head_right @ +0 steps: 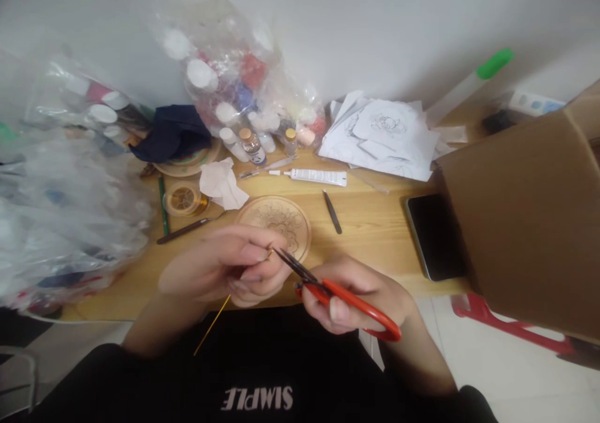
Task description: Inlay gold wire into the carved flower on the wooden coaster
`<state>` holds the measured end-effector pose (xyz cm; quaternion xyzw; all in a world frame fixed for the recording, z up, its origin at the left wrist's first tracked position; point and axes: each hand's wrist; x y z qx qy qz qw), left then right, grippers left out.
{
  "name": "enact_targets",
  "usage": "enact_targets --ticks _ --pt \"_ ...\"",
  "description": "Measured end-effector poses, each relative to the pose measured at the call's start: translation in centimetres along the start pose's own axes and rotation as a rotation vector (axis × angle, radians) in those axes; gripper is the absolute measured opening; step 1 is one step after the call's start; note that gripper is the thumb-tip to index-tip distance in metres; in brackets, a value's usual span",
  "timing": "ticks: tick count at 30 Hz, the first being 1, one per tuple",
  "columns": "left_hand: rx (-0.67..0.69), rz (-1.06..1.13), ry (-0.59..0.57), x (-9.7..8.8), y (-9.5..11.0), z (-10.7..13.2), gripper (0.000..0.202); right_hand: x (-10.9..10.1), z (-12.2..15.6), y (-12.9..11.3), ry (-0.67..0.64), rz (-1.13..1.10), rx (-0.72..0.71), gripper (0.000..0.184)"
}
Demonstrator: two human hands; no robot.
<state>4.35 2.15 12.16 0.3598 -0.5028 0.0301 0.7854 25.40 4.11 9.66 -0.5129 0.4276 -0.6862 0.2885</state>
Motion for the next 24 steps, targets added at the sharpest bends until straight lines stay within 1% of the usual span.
enact_targets --ticks 5,9,15,19,22,24 --pt "-0.013 0.031 -0.016 -0.15 -0.23 -0.05 0.028 -0.31 0.01 0.13 -0.034 -0.017 0.034 0.057" --pt "-0.011 0.039 -0.008 -0.33 -0.28 -0.06 0.03 -0.44 0.02 0.44 -0.022 -0.042 0.014 0.056" --pt "-0.02 0.043 -0.045 -0.44 -0.17 -0.11 0.03 -0.57 0.06 0.57 -0.06 -0.027 0.011 0.055" --pt "-0.015 0.041 -0.04 -0.32 -0.23 -0.12 0.03 -0.57 -0.04 0.36 -0.05 0.006 -0.008 0.055" --pt "-0.018 0.046 -0.027 -0.21 -0.33 -0.18 0.031 -0.59 -0.07 0.33 -0.044 -0.02 0.017 0.056" --pt "-0.013 0.044 -0.017 -0.19 -0.4 -0.23 0.033 -0.65 -0.03 0.45 -0.067 -0.047 0.038 0.055"
Point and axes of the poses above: each hand's wrist, its own z-axis away from the middle knuckle, its own x-axis out of the palm, y = z × x, and after that the axes turned 3 degrees about z, right-handed
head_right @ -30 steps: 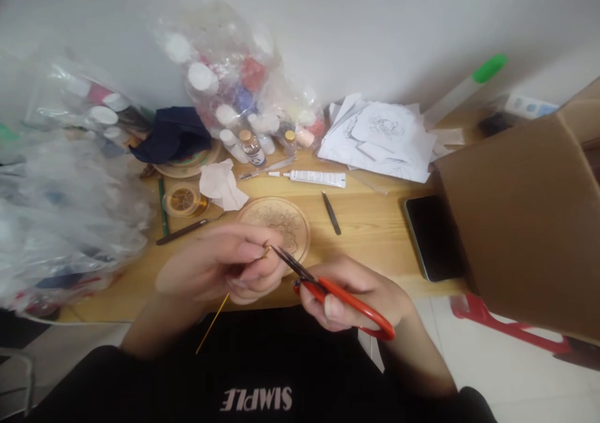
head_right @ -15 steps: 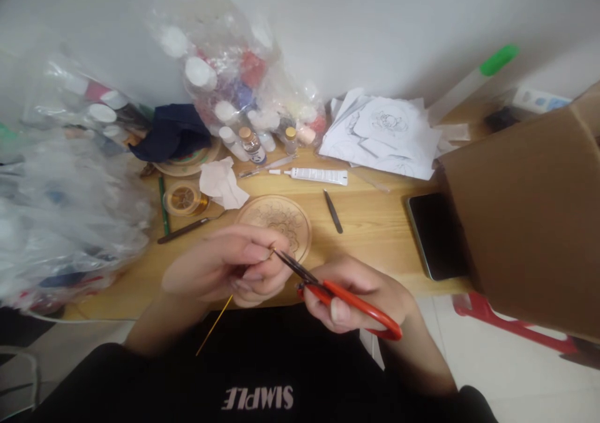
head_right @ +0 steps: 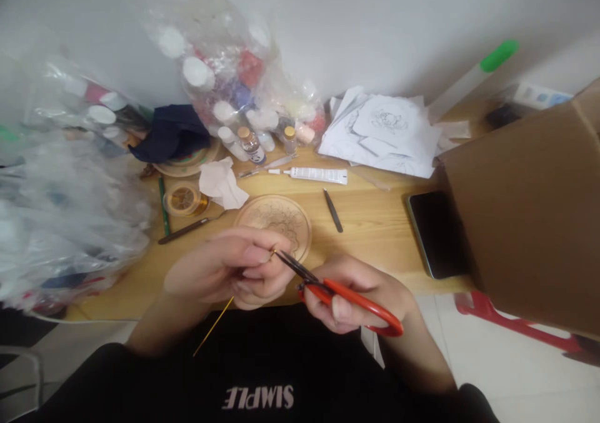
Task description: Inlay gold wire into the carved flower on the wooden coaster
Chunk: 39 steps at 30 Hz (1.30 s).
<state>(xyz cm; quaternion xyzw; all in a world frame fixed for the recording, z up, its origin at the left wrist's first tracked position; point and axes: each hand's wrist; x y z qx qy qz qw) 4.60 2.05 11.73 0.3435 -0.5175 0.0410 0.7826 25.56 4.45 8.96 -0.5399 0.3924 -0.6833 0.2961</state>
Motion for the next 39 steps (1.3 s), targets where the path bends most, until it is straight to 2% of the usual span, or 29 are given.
enact_targets --ticks 9,12,17,23,32,39 --pt "0.02 -0.112 0.022 0.3 0.4 0.5 0.029 -0.3 0.9 1.0 -0.022 -0.129 0.064 0.056" --pt "0.015 -0.12 0.045 0.4 0.5 0.6 0.031 -0.1 0.9 1.0 -0.003 -0.131 0.043 0.058" --pt "0.042 -0.03 0.005 -0.2 0.2 0.3 0.038 -0.1 0.7 1.2 0.073 -0.106 0.002 0.06" --pt "0.032 0.062 -0.032 -0.6 -0.2 -0.1 0.039 -0.3 0.4 1.2 0.039 -0.117 -0.017 0.054" --pt "0.051 0.169 -0.089 -0.6 -0.1 -1.1 0.044 -0.4 0.2 1.9 0.145 -0.031 -0.071 0.058" --pt "0.061 0.206 -0.102 -1.1 -0.2 -1.1 0.045 -0.2 -0.2 1.9 0.175 -0.037 -0.073 0.06"
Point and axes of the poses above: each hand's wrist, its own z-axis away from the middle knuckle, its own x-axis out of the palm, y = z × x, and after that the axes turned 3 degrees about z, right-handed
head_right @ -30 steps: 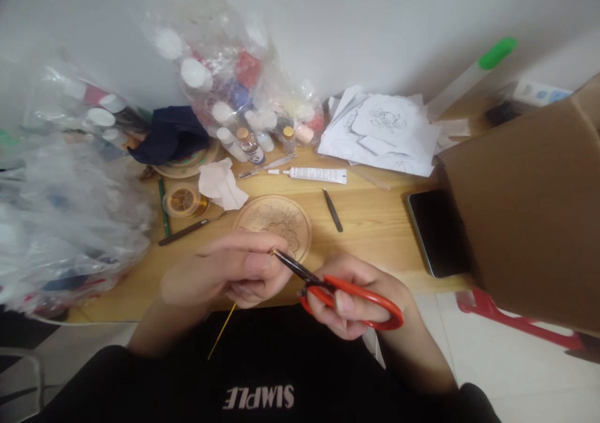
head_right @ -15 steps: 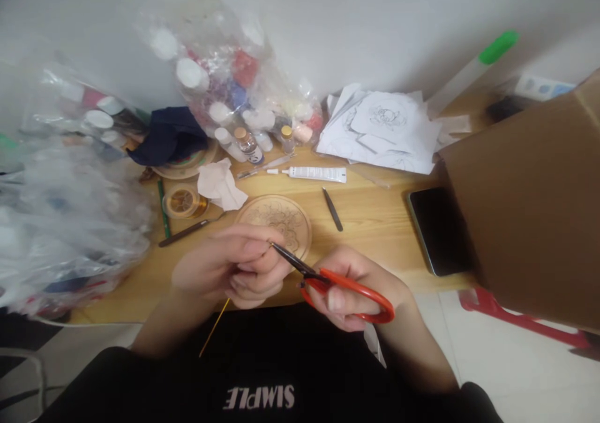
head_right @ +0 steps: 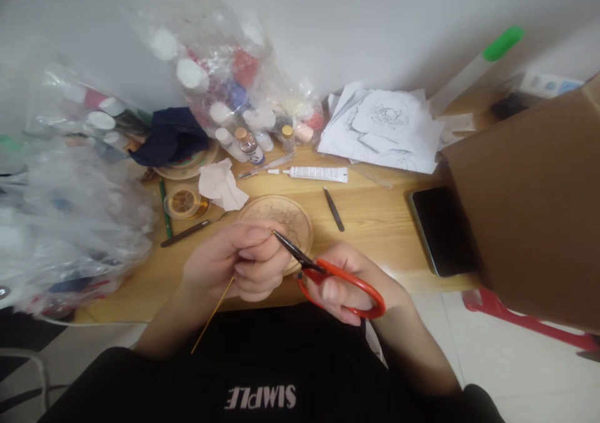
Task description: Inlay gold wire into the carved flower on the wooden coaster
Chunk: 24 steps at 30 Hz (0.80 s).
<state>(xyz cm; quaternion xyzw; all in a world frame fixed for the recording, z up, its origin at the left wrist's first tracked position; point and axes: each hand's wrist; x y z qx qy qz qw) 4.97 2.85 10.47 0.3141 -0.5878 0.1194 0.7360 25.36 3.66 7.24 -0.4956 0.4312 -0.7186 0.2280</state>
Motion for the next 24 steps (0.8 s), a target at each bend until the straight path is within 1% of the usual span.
enact_targets --ticks 7,12,13,16,18,21,23,24 --pt "0.001 0.012 -0.007 -0.2 0.0 0.0 0.042 0.2 0.1 0.1 0.031 0.01 -0.011 0.057" --pt "0.02 0.039 -0.007 -0.4 0.1 0.1 0.042 0.1 0.7 -0.1 0.069 0.093 -0.001 0.062" --pt "0.023 0.043 -0.006 -0.4 0.1 0.1 0.042 0.1 0.9 -0.1 0.1 0.116 -0.017 0.062" --pt "0.022 0.036 -0.005 -0.5 0.2 0.1 0.041 0.0 1.2 0.0 0.294 0.206 -0.124 0.059" --pt "0.039 0.005 0.02 -0.5 0.1 0.1 0.04 0.0 1.2 0.0 0.389 0.279 -0.155 0.054" --pt "0.112 -0.099 0.131 -0.7 -0.3 -0.1 0.037 -0.1 0.8 -0.3 0.488 0.39 -0.147 0.05" --pt "0.149 -0.176 0.213 -0.8 -0.7 -0.2 0.032 -0.3 0.5 -0.5 0.641 0.507 -0.097 0.049" --pt "0.156 -0.206 0.244 -0.9 -0.8 -0.3 0.03 -0.6 0.5 -0.6 0.741 0.601 -0.045 0.048"
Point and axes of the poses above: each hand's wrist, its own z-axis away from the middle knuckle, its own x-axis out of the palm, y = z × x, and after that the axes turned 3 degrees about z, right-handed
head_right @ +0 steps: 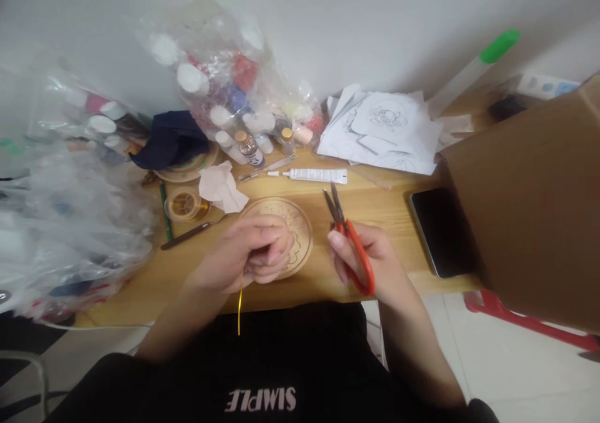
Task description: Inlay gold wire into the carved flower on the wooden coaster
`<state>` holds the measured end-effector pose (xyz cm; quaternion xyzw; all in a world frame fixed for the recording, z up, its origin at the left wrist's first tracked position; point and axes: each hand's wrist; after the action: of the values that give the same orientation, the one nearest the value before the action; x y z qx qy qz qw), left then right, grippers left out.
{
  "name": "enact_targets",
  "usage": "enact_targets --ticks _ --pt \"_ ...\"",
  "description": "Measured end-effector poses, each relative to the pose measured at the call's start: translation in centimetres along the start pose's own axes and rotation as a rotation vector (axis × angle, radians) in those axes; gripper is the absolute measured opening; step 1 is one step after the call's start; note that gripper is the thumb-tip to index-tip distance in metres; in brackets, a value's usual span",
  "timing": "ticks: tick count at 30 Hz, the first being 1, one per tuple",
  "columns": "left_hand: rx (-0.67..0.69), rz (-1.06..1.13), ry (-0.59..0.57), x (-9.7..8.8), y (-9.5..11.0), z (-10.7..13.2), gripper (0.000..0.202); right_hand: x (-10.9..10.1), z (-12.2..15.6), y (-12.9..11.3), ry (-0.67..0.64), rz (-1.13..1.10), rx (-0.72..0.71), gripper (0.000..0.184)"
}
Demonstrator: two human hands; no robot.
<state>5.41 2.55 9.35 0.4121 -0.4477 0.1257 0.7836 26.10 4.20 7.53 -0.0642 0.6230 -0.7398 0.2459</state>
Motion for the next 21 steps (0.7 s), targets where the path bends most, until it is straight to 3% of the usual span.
enact_targets --ticks 4,7,12,16,19,21 --pt "0.035 -0.092 0.065 0.0 -0.3 -0.2 0.025 -1.4 -0.6 1.3 0.369 0.678 0.292 0.033" --pt "0.081 -0.174 0.092 0.1 -0.4 -0.5 0.023 -2.7 -0.5 2.9 0.319 1.034 0.514 0.022" --pt "0.099 -0.278 0.096 -0.1 -0.7 -0.9 0.022 -3.8 0.8 4.1 0.266 1.087 0.567 0.023" --pt "0.096 -0.371 0.093 0.0 -1.2 -0.9 0.026 -3.4 1.4 3.4 0.379 0.987 0.463 0.026" --pt "0.127 -0.554 0.134 0.5 -1.3 -0.7 0.026 -2.3 1.8 1.4 0.543 0.794 0.2 0.026" --pt "0.174 -0.702 0.162 1.0 -1.3 -0.6 0.024 -1.3 2.1 -0.3 0.543 0.546 -0.056 0.02"
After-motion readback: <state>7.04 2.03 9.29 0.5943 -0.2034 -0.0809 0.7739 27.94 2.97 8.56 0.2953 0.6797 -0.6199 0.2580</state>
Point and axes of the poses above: each hand's wrist, its own z-axis away from the middle knuckle, its own x-axis out of the palm, y = z × x, and after that the axes turned 3 degrees about z, right-handed
